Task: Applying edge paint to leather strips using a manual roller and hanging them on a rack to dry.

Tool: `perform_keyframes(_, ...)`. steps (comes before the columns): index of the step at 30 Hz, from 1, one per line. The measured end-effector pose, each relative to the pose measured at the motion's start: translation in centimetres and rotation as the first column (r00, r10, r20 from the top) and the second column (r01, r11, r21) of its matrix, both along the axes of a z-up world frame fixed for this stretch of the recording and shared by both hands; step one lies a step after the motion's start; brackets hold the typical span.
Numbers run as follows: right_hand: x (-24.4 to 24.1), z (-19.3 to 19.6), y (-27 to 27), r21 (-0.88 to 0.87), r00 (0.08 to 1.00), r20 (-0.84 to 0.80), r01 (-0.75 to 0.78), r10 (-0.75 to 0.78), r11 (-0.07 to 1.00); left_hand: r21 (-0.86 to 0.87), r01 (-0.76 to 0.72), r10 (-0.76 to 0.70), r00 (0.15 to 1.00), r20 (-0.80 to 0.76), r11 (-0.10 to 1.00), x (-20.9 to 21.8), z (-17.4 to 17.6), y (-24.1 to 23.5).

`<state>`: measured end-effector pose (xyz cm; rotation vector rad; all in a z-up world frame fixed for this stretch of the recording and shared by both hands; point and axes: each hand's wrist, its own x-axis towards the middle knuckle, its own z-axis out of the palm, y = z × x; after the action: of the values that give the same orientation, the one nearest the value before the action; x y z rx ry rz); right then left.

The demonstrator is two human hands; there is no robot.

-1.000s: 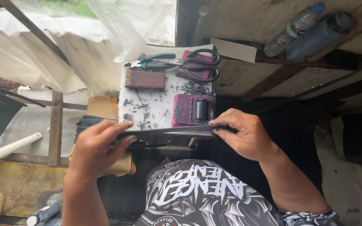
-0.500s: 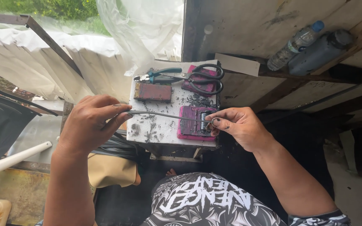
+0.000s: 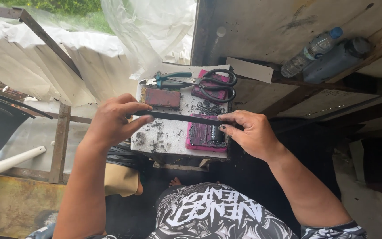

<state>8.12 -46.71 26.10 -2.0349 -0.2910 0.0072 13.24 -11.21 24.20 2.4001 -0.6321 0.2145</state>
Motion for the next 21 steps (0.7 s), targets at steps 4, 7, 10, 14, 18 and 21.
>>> perform_keyframes(4, 0.2, -1.1, 0.0, -0.132, 0.962, 0.258, -0.058, 0.091, 0.99, -0.073, -0.028, 0.024, 0.998, -0.058, 0.997, 0.2, -1.8, -0.5)
perform_keyframes(7, 0.9, -2.1, -0.1, -0.242, 0.903, 0.403, -0.049, 0.146, 0.969, -0.08, -0.011, 0.011, 1.0, -0.002, 0.997, 0.4, -1.8, -0.5)
perform_keyframes(10, 0.9, -2.7, 0.0, -0.329, 0.848, 0.495, -0.019, 0.189, 0.944, -0.021, -0.017, 0.019, 0.994, 0.104, 1.0, 0.3, -1.3, -0.3)
perform_keyframes(14, 0.6, -3.4, -0.6, -0.422, 0.829, 0.507, 0.003, 0.233, 0.907, 0.04, -0.021, 0.013, 0.982, 0.191, 0.999, 0.4, -3.6, -0.4)
perform_keyframes(18, 0.6, -4.1, -1.2, -0.461, 0.813, 0.519, 0.006, 0.264, 0.888, 0.044, -0.009, 0.002, 0.985, 0.173, 0.999, -0.2, -4.9, -2.3)
perform_keyframes(21, 0.7, -4.5, -1.3, -0.455, 0.804, 0.533, 0.007, 0.266, 0.891, 0.039, 0.009, -0.016, 0.985, 0.173, 0.999, -0.2, -5.1, -2.8)
